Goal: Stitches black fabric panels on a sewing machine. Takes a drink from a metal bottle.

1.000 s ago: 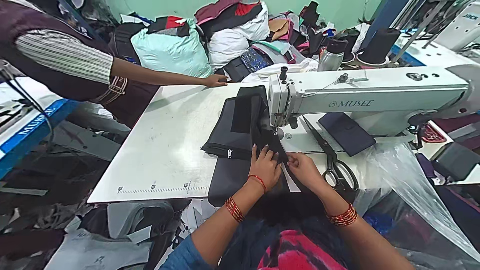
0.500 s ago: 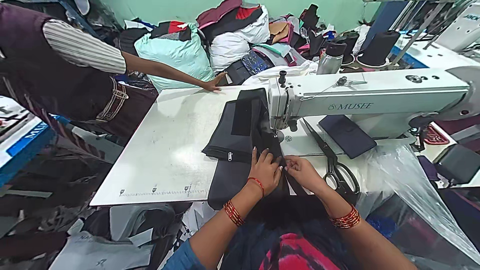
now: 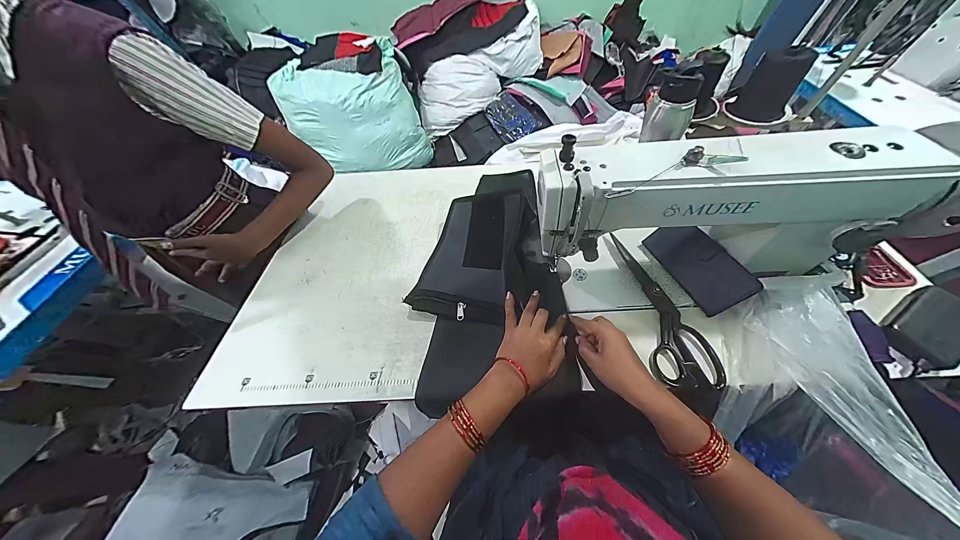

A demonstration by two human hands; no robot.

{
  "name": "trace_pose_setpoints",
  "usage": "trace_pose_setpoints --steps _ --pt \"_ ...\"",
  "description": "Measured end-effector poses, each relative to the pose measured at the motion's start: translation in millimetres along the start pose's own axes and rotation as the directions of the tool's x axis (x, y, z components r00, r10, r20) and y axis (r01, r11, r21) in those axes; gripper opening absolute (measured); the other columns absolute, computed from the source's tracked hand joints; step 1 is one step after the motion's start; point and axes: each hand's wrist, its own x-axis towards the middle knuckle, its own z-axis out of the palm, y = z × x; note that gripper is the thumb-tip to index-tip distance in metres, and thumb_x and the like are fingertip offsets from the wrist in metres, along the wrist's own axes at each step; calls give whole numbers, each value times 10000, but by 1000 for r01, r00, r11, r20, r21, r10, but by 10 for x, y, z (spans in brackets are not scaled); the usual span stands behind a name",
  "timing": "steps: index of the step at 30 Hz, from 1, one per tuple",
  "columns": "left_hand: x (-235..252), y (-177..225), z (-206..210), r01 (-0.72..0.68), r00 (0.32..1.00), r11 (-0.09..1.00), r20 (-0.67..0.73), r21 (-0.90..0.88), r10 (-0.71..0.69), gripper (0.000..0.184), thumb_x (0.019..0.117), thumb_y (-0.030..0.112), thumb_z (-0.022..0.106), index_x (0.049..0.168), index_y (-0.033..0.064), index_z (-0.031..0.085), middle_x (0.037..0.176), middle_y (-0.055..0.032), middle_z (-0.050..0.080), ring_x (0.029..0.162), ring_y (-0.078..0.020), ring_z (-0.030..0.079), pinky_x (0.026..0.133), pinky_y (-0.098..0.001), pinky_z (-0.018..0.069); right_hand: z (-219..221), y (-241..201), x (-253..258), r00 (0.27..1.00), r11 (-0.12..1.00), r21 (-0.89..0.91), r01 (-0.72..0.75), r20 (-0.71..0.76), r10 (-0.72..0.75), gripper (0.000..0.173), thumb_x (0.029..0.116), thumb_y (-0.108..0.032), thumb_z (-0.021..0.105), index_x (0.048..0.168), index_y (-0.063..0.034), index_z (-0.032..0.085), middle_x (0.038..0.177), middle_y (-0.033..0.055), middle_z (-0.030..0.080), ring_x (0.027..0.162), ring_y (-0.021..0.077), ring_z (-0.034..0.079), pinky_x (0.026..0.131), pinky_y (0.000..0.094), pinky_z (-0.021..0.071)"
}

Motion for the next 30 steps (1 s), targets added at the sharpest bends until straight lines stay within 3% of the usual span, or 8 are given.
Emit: trace_pose_setpoints --steps 11,16,18,20,22,24,27,30 --pt "-36 -67 73 -92 985 991 -153 -93 77 362 914 204 631 1181 -9 749 1231 -230 709 1350 -470 540 1165 -743 211 72 -186 -48 994 960 -276 47 105 -18 447 1019 15 418 1450 31 535 1216 251 545 1015 301 614 897 347 522" --pt "-3 -124 100 -140 962 986 -248 -91 114 287 894 79 568 1060 -29 775 1123 -218 750 1219 -424 658 1145 -653 359 149 -224 -71 992 903 -422 81 122 -31 431 1017 27 422 1433 72 524 1258 269 535 1032 335 643 889 363 547" --pt "64 -105 -11 -120 980 989 -171 -90 103 251 911 15 589 1083 -61 756 1139 -244 740 1157 -415 694 1111 -570 445 182 -248 -85 992 886 -457 80 121 -27 397 1011 37 438 1388 98 549 1275 285 532 1063 361 644 903 382 549" --pt "190 -50 -185 -63 998 995 6 -72 64 322 955 12 565 1242 -49 697 1336 -235 659 1157 -408 687 1049 -526 500 191 -267 -88 993 879 -472 73 120 -17 378 1009 43 441 1361 104 565 1291 295 524 1081 370 643 913 389 550" --pt "361 20 -361 -22 967 1000 253 -15 26 474 987 -14 508 1458 11 546 1598 -153 443 1240 -386 637 1053 -512 476 207 -263 -90 995 872 -485 69 98 -24 373 1005 50 440 1347 98 582 1289 298 532 1065 369 654 897 382 559" --pt "489 46 -389 -70 909 996 416 63 37 529 996 -41 475 1520 32 470 1651 -121 362 1326 -375 556 1090 -516 418 209 -285 -94 994 872 -488 42 109 13 372 1015 52 423 1350 92 580 1326 297 520 1109 374 639 928 388 548" --pt "459 -4 -311 -155 891 981 445 116 88 476 1007 -32 450 1476 10 520 1585 -147 460 1357 -401 518 1131 -532 370 216 -293 -96 994 868 -495 35 105 20 359 1018 55 422 1331 97 591 1317 291 526 1126 368 636 936 383 546" --pt "278 -98 -229 -158 941 987 308 42 138 480 956 -66 502 1417 25 598 1537 -126 528 1312 -398 564 1135 -547 370 242 -255 -96 997 867 -495 46 73 -11 359 1009 51 448 1331 88 603 1276 285 552 1081 356 654 907 377 557"
